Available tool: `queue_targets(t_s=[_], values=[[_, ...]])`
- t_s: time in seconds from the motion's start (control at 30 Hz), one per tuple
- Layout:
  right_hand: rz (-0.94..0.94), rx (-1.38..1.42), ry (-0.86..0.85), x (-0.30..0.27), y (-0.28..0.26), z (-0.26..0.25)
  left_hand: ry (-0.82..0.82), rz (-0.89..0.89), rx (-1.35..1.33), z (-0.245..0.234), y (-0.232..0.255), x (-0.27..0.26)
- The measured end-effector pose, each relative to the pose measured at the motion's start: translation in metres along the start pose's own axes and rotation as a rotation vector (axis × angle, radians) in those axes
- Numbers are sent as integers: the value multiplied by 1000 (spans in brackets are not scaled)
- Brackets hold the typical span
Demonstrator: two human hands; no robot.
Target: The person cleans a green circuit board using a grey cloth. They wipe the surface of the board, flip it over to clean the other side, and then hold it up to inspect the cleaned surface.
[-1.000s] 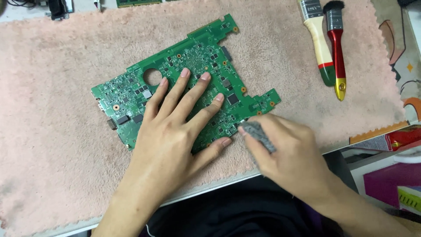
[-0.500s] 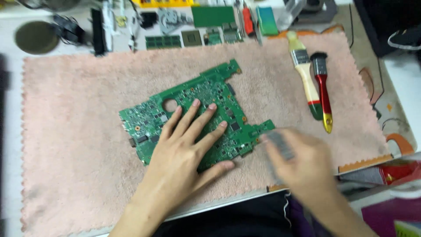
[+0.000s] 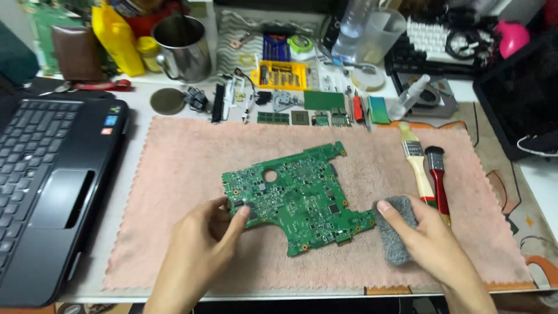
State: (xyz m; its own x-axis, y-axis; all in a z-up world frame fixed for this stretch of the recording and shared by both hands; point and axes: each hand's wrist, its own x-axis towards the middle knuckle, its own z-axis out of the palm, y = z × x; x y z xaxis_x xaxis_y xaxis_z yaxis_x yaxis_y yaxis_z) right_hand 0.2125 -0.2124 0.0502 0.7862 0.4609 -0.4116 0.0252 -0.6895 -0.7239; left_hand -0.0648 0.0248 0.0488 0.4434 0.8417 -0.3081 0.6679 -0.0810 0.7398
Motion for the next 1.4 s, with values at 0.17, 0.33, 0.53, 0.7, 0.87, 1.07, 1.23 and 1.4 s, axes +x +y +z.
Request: queue_targets(t_s=[0.17,0.33,0.53,0.7,0.87,1.07,1.23,1.4], values=[[7,480,-141,8,28,6,-95,-177,-271,-6,7,3],[-125,530,-47,5,32,16,-151,-248,-1076,9,24,-10],[-203,475,141,-56,-14,20,-193,56,-1865,60,-2,-10],[-702,332,308,-95,-27,32,-731,335,-2051,74,9,-30],[-635,300,306,-109,-44,31,-471,-208,-2029,77,25,-37],[-639,267,306,-109,-48,27,-263,-615,-1710,66,58,-51],[-650,224,321,-108,-46,26,-394,-561,-1767,72,50,-48],[-708,147,348,-105,-42,24,-586,-443,-1889,81,34,-45]])
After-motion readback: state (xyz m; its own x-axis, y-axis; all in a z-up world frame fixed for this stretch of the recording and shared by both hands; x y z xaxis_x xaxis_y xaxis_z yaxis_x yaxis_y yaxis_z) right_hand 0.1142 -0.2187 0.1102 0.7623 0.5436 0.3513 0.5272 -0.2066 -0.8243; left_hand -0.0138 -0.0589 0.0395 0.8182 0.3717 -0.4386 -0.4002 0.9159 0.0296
